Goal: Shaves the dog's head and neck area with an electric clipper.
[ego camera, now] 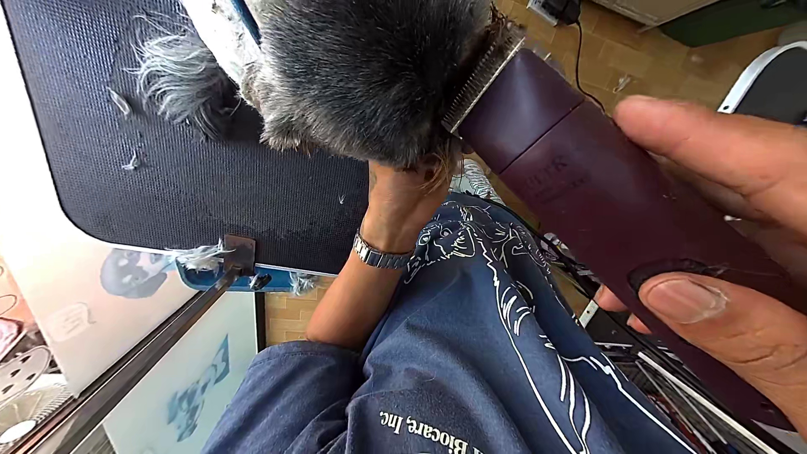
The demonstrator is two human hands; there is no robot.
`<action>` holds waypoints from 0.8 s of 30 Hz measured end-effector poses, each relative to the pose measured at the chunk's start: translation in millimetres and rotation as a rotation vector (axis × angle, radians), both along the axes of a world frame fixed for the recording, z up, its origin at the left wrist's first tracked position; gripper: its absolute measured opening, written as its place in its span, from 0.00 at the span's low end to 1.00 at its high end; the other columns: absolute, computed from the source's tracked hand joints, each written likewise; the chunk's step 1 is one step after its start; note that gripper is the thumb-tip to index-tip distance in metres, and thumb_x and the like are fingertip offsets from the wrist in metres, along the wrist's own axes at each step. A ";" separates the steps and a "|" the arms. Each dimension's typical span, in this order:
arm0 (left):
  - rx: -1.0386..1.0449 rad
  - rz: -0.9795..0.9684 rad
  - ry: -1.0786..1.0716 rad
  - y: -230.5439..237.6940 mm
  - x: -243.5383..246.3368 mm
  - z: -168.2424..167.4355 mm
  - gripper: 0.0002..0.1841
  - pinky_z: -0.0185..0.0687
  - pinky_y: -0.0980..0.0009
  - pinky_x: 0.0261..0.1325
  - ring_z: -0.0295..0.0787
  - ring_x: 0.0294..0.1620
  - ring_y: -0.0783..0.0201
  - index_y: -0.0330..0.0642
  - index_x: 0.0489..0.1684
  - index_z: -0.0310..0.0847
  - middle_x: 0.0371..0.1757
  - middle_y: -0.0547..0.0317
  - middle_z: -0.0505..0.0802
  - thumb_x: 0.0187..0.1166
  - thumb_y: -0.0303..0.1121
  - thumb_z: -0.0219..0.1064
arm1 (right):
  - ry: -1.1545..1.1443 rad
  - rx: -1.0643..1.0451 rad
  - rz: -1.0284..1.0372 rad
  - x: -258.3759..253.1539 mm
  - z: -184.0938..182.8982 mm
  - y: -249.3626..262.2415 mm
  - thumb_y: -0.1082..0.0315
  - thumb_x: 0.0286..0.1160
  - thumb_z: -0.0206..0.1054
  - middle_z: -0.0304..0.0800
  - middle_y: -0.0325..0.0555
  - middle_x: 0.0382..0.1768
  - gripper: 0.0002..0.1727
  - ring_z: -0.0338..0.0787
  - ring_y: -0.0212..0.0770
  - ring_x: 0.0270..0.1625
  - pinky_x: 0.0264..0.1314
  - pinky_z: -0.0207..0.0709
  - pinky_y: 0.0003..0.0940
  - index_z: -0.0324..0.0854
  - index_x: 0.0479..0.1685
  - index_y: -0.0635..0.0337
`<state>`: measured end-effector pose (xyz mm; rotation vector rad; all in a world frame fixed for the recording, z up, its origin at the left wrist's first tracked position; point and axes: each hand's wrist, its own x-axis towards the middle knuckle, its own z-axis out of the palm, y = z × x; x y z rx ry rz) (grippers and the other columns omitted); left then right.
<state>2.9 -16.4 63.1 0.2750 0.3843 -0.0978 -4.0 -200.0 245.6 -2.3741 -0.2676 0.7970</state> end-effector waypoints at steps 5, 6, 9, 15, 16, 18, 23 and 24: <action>-0.002 -0.024 0.036 2.8 -3.3 -3.5 0.20 0.89 0.70 0.50 0.93 0.42 0.69 0.52 0.37 0.86 0.36 0.62 0.94 0.91 0.38 0.45 | -0.015 0.015 -0.001 8.9 -4.4 -6.1 0.47 0.79 0.66 0.91 0.31 0.49 0.42 0.87 0.18 0.37 0.32 0.83 0.16 0.59 0.92 0.50; -0.001 -0.026 0.009 3.2 -3.3 -4.0 0.20 0.89 0.71 0.49 0.93 0.41 0.70 0.51 0.37 0.87 0.36 0.62 0.94 0.90 0.37 0.45 | -0.023 -0.011 0.036 15.9 -1.1 -1.4 0.48 0.78 0.65 0.90 0.31 0.49 0.41 0.87 0.17 0.38 0.33 0.83 0.16 0.60 0.91 0.53; 0.029 0.001 -0.037 4.0 -3.4 -1.1 0.18 0.90 0.74 0.48 0.93 0.39 0.72 0.51 0.37 0.88 0.35 0.63 0.95 0.89 0.32 0.49 | -0.038 -0.083 0.150 31.8 12.1 13.3 0.48 0.78 0.62 0.90 0.35 0.48 0.39 0.85 0.18 0.40 0.35 0.81 0.17 0.65 0.87 0.59; 0.033 0.006 -0.001 3.7 -0.9 -1.5 0.18 0.89 0.69 0.47 0.92 0.40 0.68 0.48 0.37 0.83 0.35 0.61 0.93 0.88 0.31 0.43 | -0.116 -0.180 0.198 29.3 15.7 15.4 0.49 0.82 0.58 0.90 0.38 0.47 0.35 0.85 0.23 0.41 0.38 0.80 0.21 0.68 0.86 0.56; 0.014 -0.005 0.019 3.8 -2.2 -0.9 0.21 0.89 0.70 0.49 0.92 0.41 0.70 0.50 0.37 0.84 0.35 0.63 0.93 0.90 0.35 0.41 | -0.127 -0.189 0.213 29.9 14.1 16.2 0.48 0.82 0.57 0.90 0.38 0.49 0.35 0.85 0.23 0.42 0.40 0.80 0.22 0.68 0.86 0.55; 0.015 -0.016 0.034 3.7 -2.3 1.3 0.23 0.89 0.71 0.50 0.92 0.41 0.71 0.53 0.37 0.85 0.35 0.64 0.94 0.92 0.37 0.39 | -0.139 -0.182 0.215 31.6 10.1 16.1 0.46 0.81 0.57 0.90 0.37 0.50 0.36 0.85 0.23 0.43 0.40 0.80 0.23 0.68 0.86 0.53; 0.027 0.006 -0.009 3.3 -2.7 3.2 0.21 0.89 0.74 0.52 0.93 0.42 0.73 0.53 0.35 0.86 0.35 0.65 0.94 0.91 0.36 0.44 | -0.105 -0.107 0.168 35.8 7.7 16.7 0.44 0.78 0.60 0.90 0.32 0.49 0.38 0.85 0.18 0.43 0.40 0.81 0.18 0.68 0.86 0.55; 0.026 0.009 -0.012 3.5 -3.6 3.2 0.20 0.88 0.74 0.52 0.93 0.42 0.73 0.54 0.35 0.87 0.35 0.66 0.94 0.90 0.35 0.46 | -0.092 -0.096 0.174 37.8 8.9 16.1 0.44 0.78 0.60 0.91 0.33 0.50 0.39 0.86 0.18 0.43 0.40 0.81 0.18 0.67 0.87 0.55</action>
